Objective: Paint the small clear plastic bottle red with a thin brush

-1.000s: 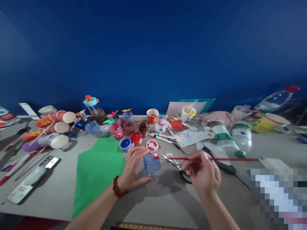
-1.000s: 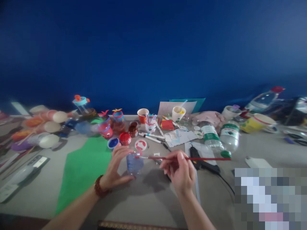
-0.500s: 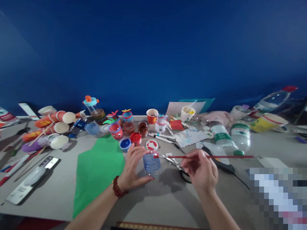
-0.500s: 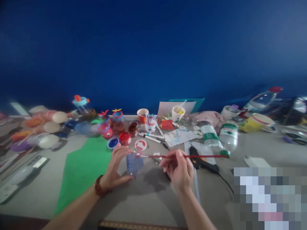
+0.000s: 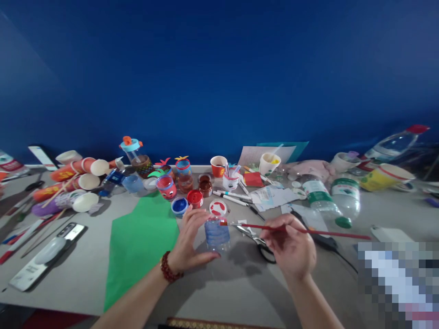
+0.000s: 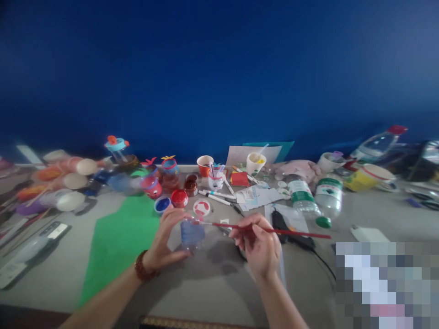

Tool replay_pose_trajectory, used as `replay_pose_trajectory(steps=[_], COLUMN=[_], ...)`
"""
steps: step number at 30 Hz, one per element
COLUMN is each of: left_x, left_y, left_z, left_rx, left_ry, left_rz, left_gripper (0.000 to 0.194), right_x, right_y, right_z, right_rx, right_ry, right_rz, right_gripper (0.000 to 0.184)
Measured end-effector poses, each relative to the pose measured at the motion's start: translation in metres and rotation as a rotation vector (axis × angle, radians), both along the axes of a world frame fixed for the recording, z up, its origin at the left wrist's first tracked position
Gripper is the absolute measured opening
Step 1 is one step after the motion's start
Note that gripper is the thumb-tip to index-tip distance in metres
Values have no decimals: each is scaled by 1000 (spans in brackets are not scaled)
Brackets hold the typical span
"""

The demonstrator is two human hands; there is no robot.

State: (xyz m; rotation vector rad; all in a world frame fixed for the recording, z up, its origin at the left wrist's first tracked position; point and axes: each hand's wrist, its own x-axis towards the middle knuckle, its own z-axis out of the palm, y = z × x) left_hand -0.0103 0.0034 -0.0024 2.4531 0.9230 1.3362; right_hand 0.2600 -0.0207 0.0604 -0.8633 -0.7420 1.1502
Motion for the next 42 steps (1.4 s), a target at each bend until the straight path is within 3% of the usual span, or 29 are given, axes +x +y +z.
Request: replay_pose_trajectory(steps=[17, 25, 31, 42], left_x=[0, -2, -1, -2], left_y=[0, 0, 0, -1], left_z=[2, 2, 2, -2], left_rx=[-33, -34, -28, -55], left_ry=[-19, -44, -47, -50], left_rz=[-18, -17, -21, 12], left_gripper=[86, 90, 89, 89], right_x=[-11, -5, -12, -5], right_y=[3, 6, 4, 10], right_z=[1, 1, 0, -5], right_rx=[-37, -31, -61, -47], right_ry=[22, 39, 41, 75], right_rz=[20, -66, 0, -74], right_gripper=[20, 19, 21, 18])
